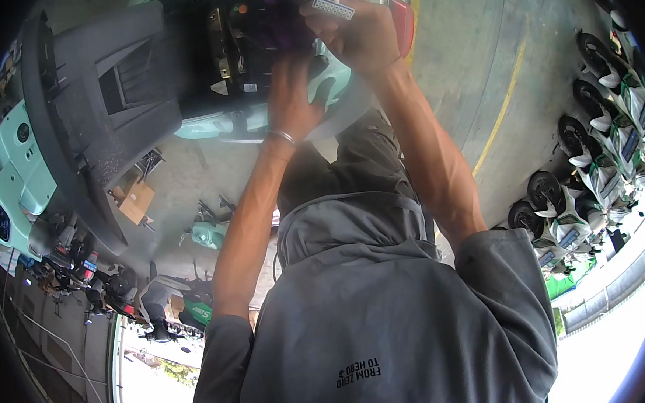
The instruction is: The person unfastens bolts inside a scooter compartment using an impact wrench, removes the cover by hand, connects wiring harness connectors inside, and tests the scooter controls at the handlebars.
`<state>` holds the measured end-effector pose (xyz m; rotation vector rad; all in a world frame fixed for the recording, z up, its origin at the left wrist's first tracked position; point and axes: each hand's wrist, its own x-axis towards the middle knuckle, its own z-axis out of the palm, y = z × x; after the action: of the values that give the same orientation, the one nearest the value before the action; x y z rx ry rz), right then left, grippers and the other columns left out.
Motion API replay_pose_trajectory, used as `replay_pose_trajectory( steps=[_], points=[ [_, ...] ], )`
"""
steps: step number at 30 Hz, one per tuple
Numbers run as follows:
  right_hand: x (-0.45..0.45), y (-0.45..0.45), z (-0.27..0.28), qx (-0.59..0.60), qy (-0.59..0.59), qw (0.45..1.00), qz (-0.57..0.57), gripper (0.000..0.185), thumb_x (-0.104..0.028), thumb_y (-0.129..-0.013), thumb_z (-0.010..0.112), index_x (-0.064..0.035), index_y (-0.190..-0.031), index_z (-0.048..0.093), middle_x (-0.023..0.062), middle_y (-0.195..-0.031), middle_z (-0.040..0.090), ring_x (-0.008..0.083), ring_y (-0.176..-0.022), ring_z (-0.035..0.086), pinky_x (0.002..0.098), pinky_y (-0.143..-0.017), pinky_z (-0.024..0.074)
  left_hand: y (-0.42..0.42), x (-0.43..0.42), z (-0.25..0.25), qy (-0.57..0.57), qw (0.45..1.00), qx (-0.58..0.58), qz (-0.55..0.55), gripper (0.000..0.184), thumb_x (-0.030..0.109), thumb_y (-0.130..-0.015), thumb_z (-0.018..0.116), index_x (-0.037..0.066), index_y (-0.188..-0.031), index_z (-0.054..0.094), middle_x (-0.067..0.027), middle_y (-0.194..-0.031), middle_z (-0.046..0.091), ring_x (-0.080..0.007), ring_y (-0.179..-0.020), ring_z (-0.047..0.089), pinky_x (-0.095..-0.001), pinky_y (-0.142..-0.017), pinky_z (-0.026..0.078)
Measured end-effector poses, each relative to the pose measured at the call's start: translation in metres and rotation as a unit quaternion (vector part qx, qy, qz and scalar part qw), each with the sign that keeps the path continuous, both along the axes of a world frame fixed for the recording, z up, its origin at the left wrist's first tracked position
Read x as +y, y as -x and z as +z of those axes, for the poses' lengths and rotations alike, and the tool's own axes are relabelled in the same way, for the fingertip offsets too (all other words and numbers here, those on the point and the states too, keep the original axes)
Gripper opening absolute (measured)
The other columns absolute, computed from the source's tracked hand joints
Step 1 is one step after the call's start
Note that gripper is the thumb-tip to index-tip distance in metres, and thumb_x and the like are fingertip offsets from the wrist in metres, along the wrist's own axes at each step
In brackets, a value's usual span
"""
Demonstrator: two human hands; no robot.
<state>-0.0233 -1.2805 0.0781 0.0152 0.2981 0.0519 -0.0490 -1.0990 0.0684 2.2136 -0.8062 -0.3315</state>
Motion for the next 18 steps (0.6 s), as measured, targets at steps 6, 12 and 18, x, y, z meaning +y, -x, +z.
replay_pose_trajectory(
  steps=[6, 12, 18],
  points=[
    [0.001, -0.001, 0.001, -0.025, -0.003, 1.0, 0.0, 0.062, -0.005, -0.085, 0.068, -0.0017, -0.141, 0.041, 0.0121, -0.113, 0.061, 0.0225, -0.085, 0.06, 0.0285, -0.065, 0.05, -0.006, 0.005, 0.015, 0.022, 0.999, -0.002, 0.035, 0.057, 0.024, -0.082, 0.077, 0.003, -0.129, 0.051, -0.0179, -0.125, 0.051, -0.0358, -0.115, 0.051, -0.0434, -0.096, 0.044],
    [0.001, 0.001, -0.002, -0.05, 0.006, 0.999, -0.002, 0.06, -0.006, -0.087, 0.066, -0.0017, -0.141, 0.041, 0.0119, -0.113, 0.061, 0.0223, -0.087, 0.062, 0.0298, -0.069, 0.0526, -0.029, -0.001, 0.043, 0.046, 0.99, 0.016, 0.134, 0.041, 0.03, -0.087, 0.073, 0.002, -0.115, 0.063, -0.0126, -0.106, 0.063, -0.028, -0.1, 0.06, -0.0387, -0.091, 0.047],
    [0.009, 0.0, 0.01, 0.022, 0.214, 0.976, 0.023, 0.054, 0.001, -0.089, 0.065, -0.001, -0.138, 0.045, 0.0068, -0.112, 0.061, 0.0168, -0.092, 0.062, 0.029, -0.077, 0.0516, -0.057, -0.017, 0.092, 0.176, 0.857, 0.412, 0.255, 0.036, 0.032, -0.095, 0.064, 0.0, -0.111, 0.062, -0.0064, -0.095, 0.065, -0.0163, -0.079, 0.064, -0.0277, -0.067, 0.052]
  ],
)
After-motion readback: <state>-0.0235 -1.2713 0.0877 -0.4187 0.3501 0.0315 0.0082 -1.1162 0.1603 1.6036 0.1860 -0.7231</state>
